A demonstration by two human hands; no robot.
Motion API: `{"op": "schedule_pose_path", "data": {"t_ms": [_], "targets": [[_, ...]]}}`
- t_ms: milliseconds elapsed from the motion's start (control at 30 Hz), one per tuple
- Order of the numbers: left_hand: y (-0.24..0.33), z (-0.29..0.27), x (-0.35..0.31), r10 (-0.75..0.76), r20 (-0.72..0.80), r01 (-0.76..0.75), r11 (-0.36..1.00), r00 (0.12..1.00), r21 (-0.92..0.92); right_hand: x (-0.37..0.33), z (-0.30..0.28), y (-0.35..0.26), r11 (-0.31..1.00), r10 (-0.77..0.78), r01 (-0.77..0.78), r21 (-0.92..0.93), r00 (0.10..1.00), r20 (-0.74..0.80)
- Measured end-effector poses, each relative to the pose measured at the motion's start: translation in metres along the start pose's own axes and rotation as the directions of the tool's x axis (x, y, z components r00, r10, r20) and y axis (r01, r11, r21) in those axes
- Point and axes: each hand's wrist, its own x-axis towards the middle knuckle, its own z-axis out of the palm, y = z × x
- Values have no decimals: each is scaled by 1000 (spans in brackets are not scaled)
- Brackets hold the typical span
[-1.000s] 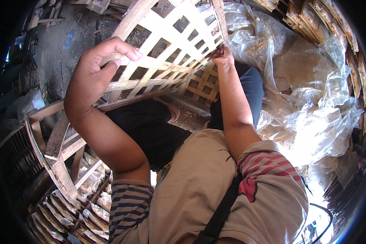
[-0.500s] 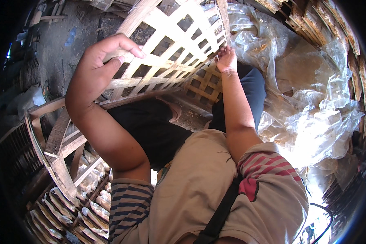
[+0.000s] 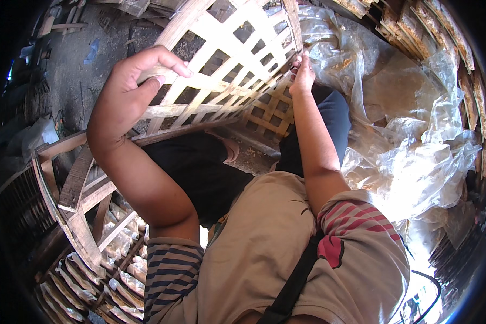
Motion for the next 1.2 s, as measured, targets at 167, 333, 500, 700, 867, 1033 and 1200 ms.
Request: {"op": "schedule_pose_path", "data": {"t_ms": [167,333,500,700,867,1033,1200], "targets": [[5,-2,4,-5,-5,5,1000,1000,7,29,6,24,965,-251,255,-67,966,68],[-3,-1,8,-10,-4,10,1000,1000,4,52,-6,43,897,-412,415,-151,910,49],[2,-3,19,3,39,-2,1000,999,-25,88,-48,81,882,-282,95,-462,891,-355],[11,-3,2,2,6,-2,1000,1000,21,37,-16,47,944,-232,219,-246,972,-25],[8,-2,3,-34,2,34,999,999,8,23,3,21,999,11,-14,-51,998,-61],[4,-2,3,-24,-9,24,1000,1000,18,0,-4,14,984,-143,142,108,990,5],[7,-2,-2,-37,-8,37,999,999,37,3,0,16,993,94,-97,-73,995,-39]]}}
